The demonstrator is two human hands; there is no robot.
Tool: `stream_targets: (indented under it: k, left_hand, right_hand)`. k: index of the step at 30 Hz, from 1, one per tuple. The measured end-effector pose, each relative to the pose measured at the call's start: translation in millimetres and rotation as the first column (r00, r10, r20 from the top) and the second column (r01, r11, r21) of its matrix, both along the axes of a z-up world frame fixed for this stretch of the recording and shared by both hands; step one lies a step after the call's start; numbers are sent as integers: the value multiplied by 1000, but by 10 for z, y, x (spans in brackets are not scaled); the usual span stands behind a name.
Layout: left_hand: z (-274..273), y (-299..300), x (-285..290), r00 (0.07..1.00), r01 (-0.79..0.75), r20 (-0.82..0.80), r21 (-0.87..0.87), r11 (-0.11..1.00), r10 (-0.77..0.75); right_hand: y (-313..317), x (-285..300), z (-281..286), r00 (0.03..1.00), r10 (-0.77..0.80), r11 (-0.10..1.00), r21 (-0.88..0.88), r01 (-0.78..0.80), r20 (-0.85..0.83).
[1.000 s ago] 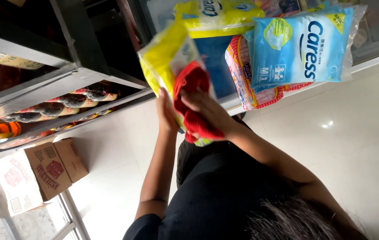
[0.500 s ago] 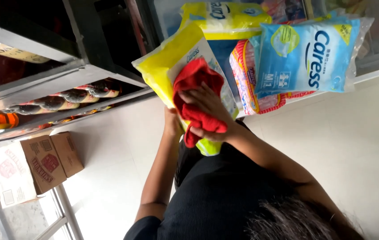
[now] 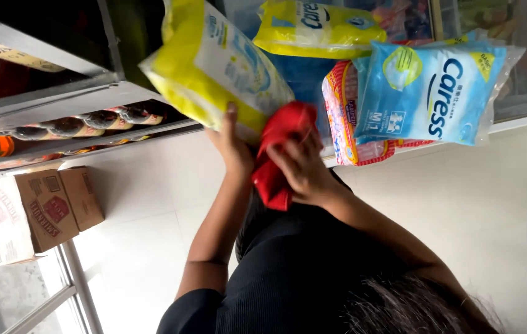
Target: Wiping down packages of diapers and other household goods with a cloth and placing them on a counter.
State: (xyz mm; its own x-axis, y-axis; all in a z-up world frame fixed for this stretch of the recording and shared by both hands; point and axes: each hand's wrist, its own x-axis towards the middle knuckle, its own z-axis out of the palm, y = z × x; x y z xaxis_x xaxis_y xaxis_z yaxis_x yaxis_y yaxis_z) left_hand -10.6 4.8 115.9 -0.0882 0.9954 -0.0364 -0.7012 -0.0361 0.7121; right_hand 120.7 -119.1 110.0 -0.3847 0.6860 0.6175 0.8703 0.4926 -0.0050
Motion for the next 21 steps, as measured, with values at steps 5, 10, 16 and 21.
stream_targets:
  k: [5,10,16,21]
  left_hand:
    - [508,-292,426,937,-65,-336,107,992,98]
    - [719,-305,346,857,159,-515,270,950,3]
    - [170,261,-207,841,258,-532,230,938,-100]
    - [-233,229,-312,716,684,-90,292,669,-693]
  right_hand:
    - [119,122,234,839,-328,939,-248,239,-435]
    - [246,392,173,640,-249,966,-237,107,-727]
    - [94,740,83,-129,-374,867,-298,-399,-918]
    - [193,767,154,-30,-275,869,-235,-435,-961]
